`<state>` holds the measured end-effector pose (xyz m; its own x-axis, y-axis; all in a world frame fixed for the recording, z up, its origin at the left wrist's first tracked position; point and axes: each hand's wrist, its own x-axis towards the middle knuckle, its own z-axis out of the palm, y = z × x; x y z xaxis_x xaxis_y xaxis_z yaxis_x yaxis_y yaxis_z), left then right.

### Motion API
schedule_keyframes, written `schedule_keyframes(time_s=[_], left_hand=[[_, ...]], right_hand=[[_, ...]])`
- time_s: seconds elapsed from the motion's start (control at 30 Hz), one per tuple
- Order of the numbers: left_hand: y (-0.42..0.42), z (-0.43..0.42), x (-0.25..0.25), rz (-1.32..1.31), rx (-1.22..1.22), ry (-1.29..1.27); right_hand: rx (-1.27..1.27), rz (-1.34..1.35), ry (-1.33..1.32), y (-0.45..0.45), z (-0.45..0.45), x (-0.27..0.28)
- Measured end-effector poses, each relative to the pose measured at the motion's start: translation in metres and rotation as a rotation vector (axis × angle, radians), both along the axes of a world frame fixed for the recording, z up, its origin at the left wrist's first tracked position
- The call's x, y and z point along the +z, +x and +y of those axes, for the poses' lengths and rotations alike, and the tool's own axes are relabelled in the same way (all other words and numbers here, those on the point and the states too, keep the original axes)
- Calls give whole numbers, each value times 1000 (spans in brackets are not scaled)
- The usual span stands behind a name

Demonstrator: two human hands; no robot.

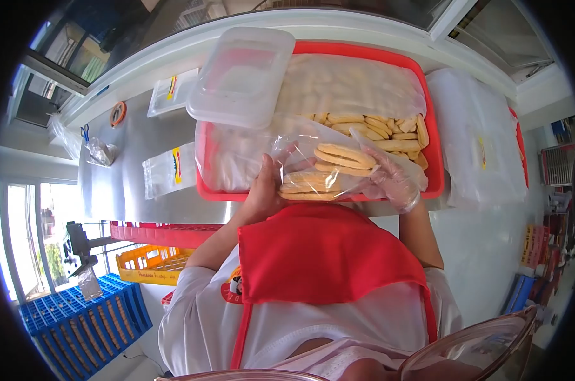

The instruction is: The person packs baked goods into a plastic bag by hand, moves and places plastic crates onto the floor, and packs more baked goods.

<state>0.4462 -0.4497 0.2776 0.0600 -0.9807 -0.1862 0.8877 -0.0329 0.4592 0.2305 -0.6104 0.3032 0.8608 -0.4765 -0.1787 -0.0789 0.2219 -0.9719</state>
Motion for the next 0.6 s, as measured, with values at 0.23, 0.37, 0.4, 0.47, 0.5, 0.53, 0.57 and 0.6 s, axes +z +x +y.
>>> schedule_keyframes(time_s=[0.23,0.37,0.4,0.47,0.5,0.53,0.57,0.6], left_hand=[[-1,-2,-19,-266,-38,-133],[-6,-4,-4,-305,-4,-60],[-7,-4,-1,-235,25,-8],[-8,-3,3,-94,81,96],[-8,-3,2,-98,89,85],[-8,-3,-2,-102,97,73],[-8,-3,-6,-106,106,61],[-8,-4,-9,-132,103,48]], right_hand=[[-178,-97,-62,21,0,-21],[-319,-94,-215,30,12,-27],[-264,-60,-245,28,16,-18],[-212,-8,-177,28,24,-8],[-215,11,-78,30,28,-6],[-218,29,20,30,30,-4],[-259,-28,232,30,30,-1],[-297,-86,443,32,29,1]])
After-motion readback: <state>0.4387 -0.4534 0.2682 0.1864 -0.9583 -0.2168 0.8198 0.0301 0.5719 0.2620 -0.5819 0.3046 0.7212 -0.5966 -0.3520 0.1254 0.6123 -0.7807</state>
